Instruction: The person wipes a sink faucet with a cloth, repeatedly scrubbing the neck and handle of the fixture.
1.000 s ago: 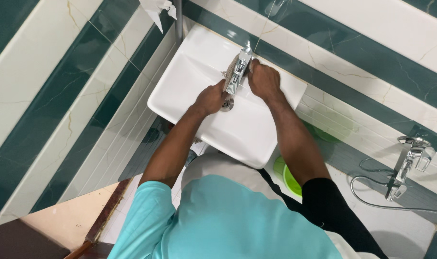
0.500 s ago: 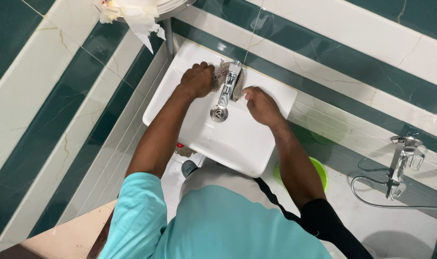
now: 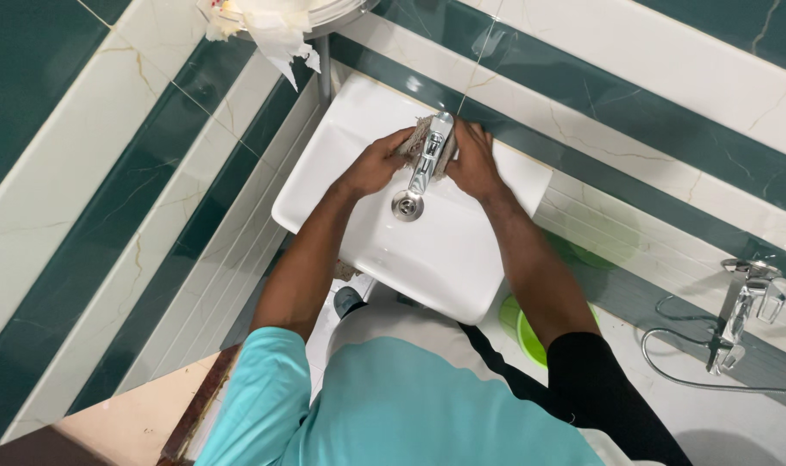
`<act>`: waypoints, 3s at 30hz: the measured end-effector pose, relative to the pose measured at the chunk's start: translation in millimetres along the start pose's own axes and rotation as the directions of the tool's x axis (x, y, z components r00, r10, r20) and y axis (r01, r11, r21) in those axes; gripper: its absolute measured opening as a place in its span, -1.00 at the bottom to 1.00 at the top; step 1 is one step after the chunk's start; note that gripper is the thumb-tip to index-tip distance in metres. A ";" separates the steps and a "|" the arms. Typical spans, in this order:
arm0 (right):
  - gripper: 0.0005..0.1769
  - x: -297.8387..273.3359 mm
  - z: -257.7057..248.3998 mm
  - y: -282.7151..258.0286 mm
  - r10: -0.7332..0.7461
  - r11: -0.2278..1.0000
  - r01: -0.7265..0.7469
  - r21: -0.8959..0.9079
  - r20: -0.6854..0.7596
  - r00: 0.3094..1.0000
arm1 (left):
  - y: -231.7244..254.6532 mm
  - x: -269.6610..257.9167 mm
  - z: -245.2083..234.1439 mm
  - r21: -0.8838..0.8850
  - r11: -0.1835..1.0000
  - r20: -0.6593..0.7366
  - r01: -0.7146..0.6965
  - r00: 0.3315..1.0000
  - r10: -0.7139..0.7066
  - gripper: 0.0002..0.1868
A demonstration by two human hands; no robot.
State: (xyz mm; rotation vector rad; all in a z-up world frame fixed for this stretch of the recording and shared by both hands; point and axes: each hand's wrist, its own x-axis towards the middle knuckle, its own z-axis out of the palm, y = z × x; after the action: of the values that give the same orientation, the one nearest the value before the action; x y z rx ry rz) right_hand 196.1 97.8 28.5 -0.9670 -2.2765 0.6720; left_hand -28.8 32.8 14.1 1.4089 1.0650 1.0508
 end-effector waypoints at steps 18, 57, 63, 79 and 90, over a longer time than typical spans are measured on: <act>-0.23 -2.6 -22.5 -22.9 0.190 0.976 -0.206 0.065 0.199 0.961 | 44.7 36.9 -22.4 0.734 0.640 0.148 -0.230 0.973 0.179 -0.56; -0.29 33.9 26.1 30.2 0.283 0.196 -0.347 0.917 0.286 0.915 | 26.6 78.9 37.0 -0.188 0.981 -0.295 0.055 0.949 -0.109 -0.12; -0.38 45.0 42.7 33.7 0.397 0.235 -0.310 0.921 0.200 0.896 | 20.3 70.3 41.6 -0.234 0.966 -0.208 0.111 0.965 -0.161 -0.33; -0.45 34.6 29.3 2.5 0.304 0.278 -0.122 0.953 0.033 0.952 | 34.9 66.9 40.4 -0.396 0.918 -0.275 0.010 0.953 -0.129 -0.21; -0.21 31.8 66.5 28.7 0.462 0.433 -0.185 0.882 -0.041 0.886 | 6.9 57.4 36.3 -0.490 0.866 -0.129 0.099 0.974 -0.184 -0.21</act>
State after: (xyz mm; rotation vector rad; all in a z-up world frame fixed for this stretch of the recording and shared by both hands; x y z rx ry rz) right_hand 146.9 124.8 -27.3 -0.8766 -1.1573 1.5485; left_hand 19.8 80.2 21.1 0.8361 0.9267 1.2418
